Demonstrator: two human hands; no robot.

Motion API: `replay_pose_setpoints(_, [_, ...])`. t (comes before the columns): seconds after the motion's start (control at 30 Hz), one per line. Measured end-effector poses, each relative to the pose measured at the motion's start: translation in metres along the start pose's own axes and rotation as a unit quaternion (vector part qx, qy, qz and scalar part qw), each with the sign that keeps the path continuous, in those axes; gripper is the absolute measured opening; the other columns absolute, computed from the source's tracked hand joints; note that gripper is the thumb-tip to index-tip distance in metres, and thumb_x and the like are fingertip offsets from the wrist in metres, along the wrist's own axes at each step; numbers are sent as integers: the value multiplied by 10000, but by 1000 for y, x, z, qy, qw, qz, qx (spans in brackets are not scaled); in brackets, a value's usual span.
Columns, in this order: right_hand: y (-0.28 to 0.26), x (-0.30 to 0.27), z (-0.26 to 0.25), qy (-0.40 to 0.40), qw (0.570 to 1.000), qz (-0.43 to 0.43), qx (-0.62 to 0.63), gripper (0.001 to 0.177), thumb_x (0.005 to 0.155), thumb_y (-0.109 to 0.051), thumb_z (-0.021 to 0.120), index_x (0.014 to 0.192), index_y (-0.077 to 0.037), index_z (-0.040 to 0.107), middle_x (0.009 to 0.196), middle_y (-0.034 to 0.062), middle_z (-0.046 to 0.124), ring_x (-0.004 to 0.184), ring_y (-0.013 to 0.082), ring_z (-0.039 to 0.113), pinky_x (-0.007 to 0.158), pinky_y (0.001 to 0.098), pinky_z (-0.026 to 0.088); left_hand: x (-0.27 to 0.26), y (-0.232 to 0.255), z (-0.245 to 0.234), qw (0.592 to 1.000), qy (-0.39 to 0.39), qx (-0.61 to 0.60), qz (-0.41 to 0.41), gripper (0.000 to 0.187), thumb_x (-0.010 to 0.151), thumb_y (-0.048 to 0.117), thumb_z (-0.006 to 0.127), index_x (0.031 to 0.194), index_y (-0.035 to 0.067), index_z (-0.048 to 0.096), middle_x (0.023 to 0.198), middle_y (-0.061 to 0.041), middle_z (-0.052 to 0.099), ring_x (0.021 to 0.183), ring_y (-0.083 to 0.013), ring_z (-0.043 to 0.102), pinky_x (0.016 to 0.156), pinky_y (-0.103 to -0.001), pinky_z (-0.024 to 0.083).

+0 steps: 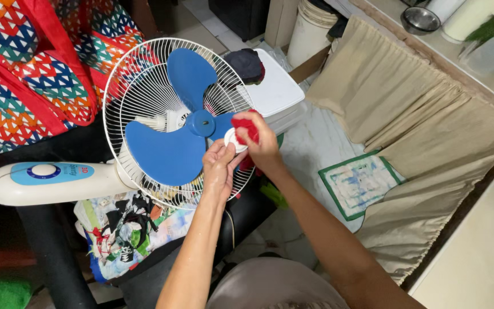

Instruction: The person assembles a table fan by attaching the blue fan blades to the motor hub, securing them with a white cap, and then fitting the front wire cage over the blades. The person uses both hands to align and tighten components.

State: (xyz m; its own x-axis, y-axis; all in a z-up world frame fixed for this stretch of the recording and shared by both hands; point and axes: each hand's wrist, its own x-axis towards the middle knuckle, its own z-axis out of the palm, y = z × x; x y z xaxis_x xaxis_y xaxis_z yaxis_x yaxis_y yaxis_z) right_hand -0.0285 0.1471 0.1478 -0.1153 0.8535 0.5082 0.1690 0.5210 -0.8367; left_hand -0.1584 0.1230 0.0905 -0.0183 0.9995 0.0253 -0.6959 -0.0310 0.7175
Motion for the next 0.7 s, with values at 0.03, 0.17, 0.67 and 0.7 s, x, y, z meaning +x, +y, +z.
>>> replay_pose_setpoints(0.03, [7,-2,-2,6,998,34,49,252,1026,-85,604,1273,-42,626,1165,103,691,1020,189,669,925,323,547,-2,-2,0,1000,-2,-12,-6,147,1021,64,598,1131,-31,624,1143,-168,742,1047,-235,728,967,-407,608])
replay_pose_setpoints(0.17, [34,-13,-26,79,964,127,218,332,1067,-178,577,1359,-23,540,1144,123,685,1044,184,660,941,314,546,1,-17,8,999,-8,-2,-43,210,1021,111,588,1183,-9,644,1146,-142,741,1057,-225,714,968,-412,588])
replay_pose_setpoints(0.67, [55,-301,-230,455,841,291,-42,378,943,-203,709,1240,-104,497,1040,68,671,867,179,692,678,355,588,-80,-221,76,893,-194,75,-400,272,969,211,689,1151,11,664,1118,-104,723,1038,-234,705,958,-424,584])
replay_pose_setpoints(0.7, [49,-330,-244,491,815,306,-31,383,928,-189,708,1229,-107,485,1022,66,659,827,189,692,633,375,582,-90,-231,80,881,-210,75,-418,268,965,211,696,1138,9,662,1113,-114,728,1033,-244,713,959,-426,590])
